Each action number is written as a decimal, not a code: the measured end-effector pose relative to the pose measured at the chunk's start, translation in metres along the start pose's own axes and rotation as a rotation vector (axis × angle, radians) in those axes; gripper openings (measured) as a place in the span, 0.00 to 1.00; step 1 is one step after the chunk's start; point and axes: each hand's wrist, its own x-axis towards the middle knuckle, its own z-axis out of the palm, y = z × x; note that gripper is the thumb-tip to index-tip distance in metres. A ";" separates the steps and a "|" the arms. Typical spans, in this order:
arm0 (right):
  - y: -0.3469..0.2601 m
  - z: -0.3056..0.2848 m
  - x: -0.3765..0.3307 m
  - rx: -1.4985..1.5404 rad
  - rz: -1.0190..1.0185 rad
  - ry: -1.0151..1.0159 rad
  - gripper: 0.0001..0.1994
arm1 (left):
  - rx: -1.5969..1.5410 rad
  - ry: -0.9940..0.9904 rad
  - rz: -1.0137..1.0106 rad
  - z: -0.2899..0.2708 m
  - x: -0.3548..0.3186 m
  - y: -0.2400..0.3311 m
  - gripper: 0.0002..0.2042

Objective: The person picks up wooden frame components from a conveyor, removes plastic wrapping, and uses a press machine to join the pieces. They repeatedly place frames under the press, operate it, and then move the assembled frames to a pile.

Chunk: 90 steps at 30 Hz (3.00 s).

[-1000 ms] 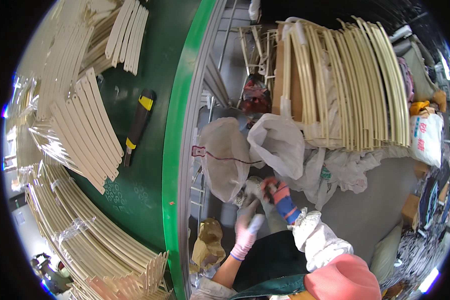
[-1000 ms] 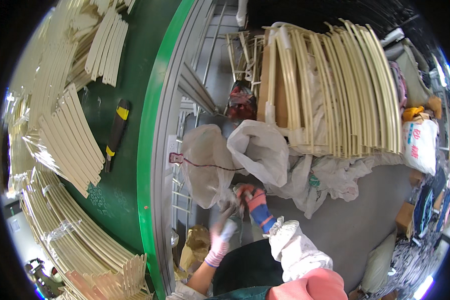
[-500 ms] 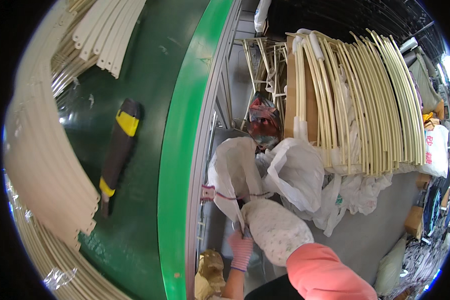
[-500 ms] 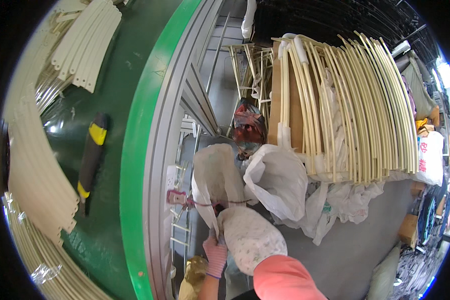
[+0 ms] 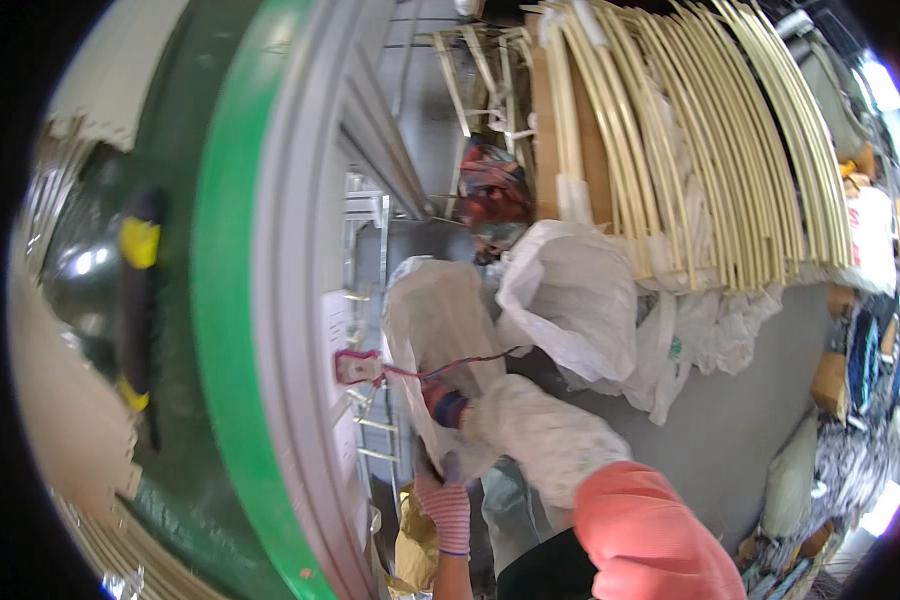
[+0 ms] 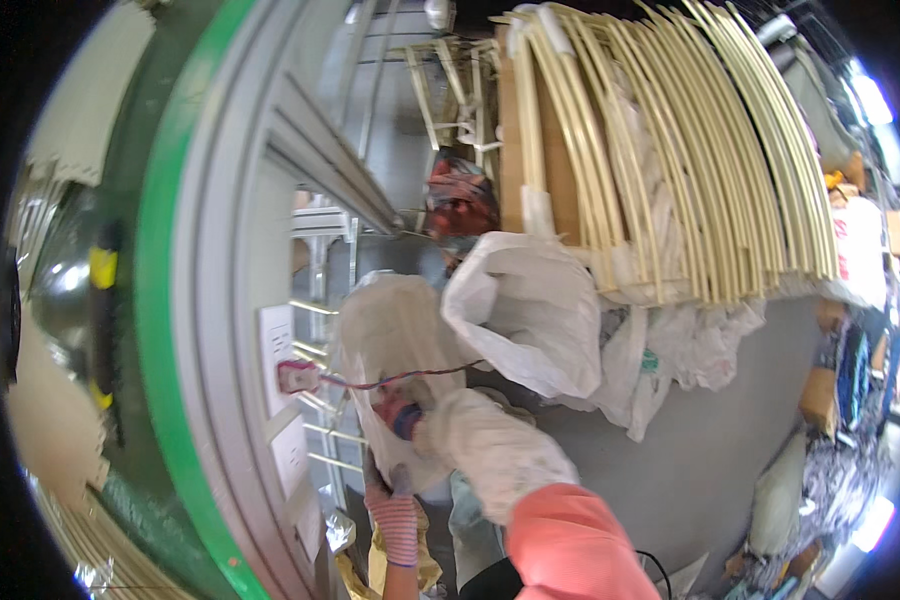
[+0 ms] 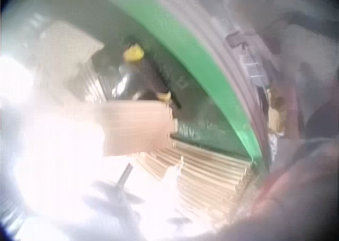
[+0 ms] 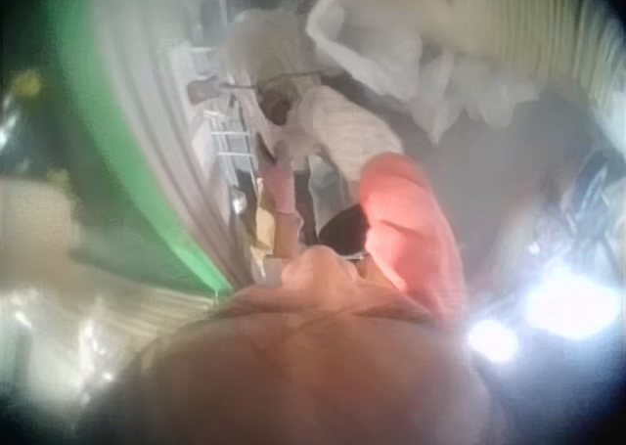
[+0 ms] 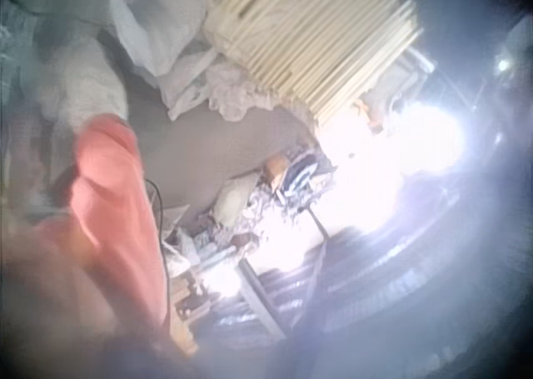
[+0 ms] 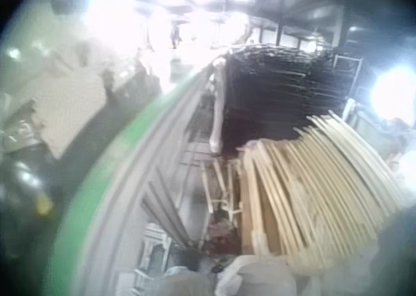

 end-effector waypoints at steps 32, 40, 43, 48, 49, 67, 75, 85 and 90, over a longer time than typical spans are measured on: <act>-0.021 -0.118 -0.181 -0.080 -0.048 0.368 0.09 | 0.214 -0.092 -0.277 -0.081 -0.149 0.022 0.21; -0.002 -0.151 -0.083 -1.096 -0.236 -0.267 0.14 | -0.565 -0.077 -0.049 -0.108 -0.330 0.070 0.16; -0.008 -0.165 -0.040 -0.989 -1.120 0.410 0.12 | -0.974 -0.317 -0.206 -0.108 -0.372 0.083 0.18; -0.159 -0.125 -0.025 -0.680 -0.923 -0.075 0.11 | -0.864 0.103 -0.232 -0.126 -0.431 0.061 0.17; -0.199 -0.111 -0.038 -0.660 -0.926 -0.133 0.10 | -0.850 0.177 -0.246 -0.131 -0.445 0.051 0.17; -0.600 -0.291 -0.338 -0.679 -0.778 0.564 0.35 | -0.540 0.286 0.026 -0.235 -0.603 -0.090 0.16; -0.639 -0.266 -0.280 -1.071 -1.092 0.425 0.22 | 0.085 0.402 0.329 -0.325 -0.564 -0.056 0.15; -0.697 -0.326 -0.307 -0.006 -1.205 0.302 0.04 | 0.265 0.660 0.448 -0.436 -0.496 -0.004 0.16; -0.745 -0.456 -0.259 0.811 -1.267 0.719 0.06 | 0.449 0.933 0.470 -0.457 -0.462 0.021 0.29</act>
